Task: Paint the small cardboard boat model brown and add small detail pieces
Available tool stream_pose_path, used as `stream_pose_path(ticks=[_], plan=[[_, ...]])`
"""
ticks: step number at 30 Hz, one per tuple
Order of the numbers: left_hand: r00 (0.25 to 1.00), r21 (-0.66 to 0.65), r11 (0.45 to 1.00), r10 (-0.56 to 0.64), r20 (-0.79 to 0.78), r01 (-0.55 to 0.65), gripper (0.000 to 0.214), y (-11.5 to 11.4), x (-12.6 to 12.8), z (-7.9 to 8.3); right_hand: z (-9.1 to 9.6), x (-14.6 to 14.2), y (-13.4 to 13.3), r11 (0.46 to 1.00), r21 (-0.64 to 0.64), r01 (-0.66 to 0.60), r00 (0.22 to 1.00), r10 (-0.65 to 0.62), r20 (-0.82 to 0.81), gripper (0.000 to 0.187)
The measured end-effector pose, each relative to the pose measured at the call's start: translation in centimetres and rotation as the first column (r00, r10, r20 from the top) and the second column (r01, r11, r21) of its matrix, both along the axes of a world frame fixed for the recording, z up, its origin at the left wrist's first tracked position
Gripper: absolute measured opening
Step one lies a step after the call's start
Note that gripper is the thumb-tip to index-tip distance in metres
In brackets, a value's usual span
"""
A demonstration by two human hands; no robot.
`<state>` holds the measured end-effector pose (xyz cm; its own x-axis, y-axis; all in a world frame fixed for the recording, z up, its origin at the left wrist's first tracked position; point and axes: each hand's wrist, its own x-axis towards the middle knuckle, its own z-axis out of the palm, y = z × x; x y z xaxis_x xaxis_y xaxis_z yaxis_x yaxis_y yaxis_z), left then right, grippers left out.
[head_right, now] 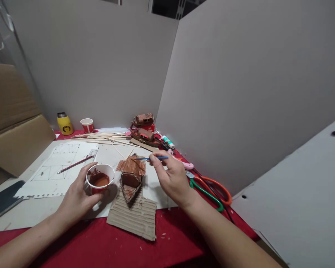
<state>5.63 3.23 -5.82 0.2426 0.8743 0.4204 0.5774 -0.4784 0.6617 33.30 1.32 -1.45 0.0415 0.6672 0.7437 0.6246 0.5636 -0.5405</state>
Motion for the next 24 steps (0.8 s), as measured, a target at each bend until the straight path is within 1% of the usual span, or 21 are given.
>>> stream_pose_path(ticks=[2,5,8,10,12,16,20,22,24], plan=[[1.000,0.008,1.000,-0.002,0.005,0.002,0.069,0.0,0.0,-0.1,0.0,0.0,-0.2,1.000,-0.003,-0.003,1.000,0.003,0.009,0.018],[1.000,0.024,1.000,-0.002,0.003,0.002,0.069,0.1,0.0,-0.1,0.2,-0.2,-1.8,1.000,-0.003,-0.015,1.000,0.015,0.015,0.017],[1.000,0.031,0.999,-0.005,0.003,0.005,0.067,0.0,0.1,-0.1,0.4,-0.5,-2.7,0.999,0.036,-0.006,1.000,0.005,0.023,0.014],[1.000,0.034,0.999,-0.008,0.004,0.008,0.067,-0.1,0.1,-0.1,0.6,-0.8,-2.3,0.996,0.087,0.010,0.999,-0.014,0.043,0.012],[1.000,0.031,0.999,-0.010,0.002,0.010,0.066,-0.2,0.0,-0.1,0.9,-1.3,-1.3,0.993,0.119,0.012,0.996,-0.022,0.083,0.011],[1.000,0.029,0.999,-0.014,-0.003,0.014,0.067,-0.2,0.0,-0.1,1.6,-2.3,0.4,0.994,0.108,-0.021,0.978,-0.002,0.207,0.013],[1.000,0.037,0.999,-0.015,-0.002,0.016,0.068,-0.1,0.0,-0.1,2.5,-3.3,0.1,0.992,0.098,-0.079,0.950,0.045,0.308,0.016],[1.000,0.041,0.999,-0.024,0.001,0.024,0.069,-0.1,0.0,0.0,2.8,-3.7,-0.2,0.987,0.125,-0.101,0.941,0.054,0.335,0.015],[0.999,0.044,0.998,-0.036,0.005,0.036,0.069,-0.1,0.0,0.1,3.1,-3.9,-0.3,0.979,0.178,-0.100,0.937,0.032,0.349,0.014]])
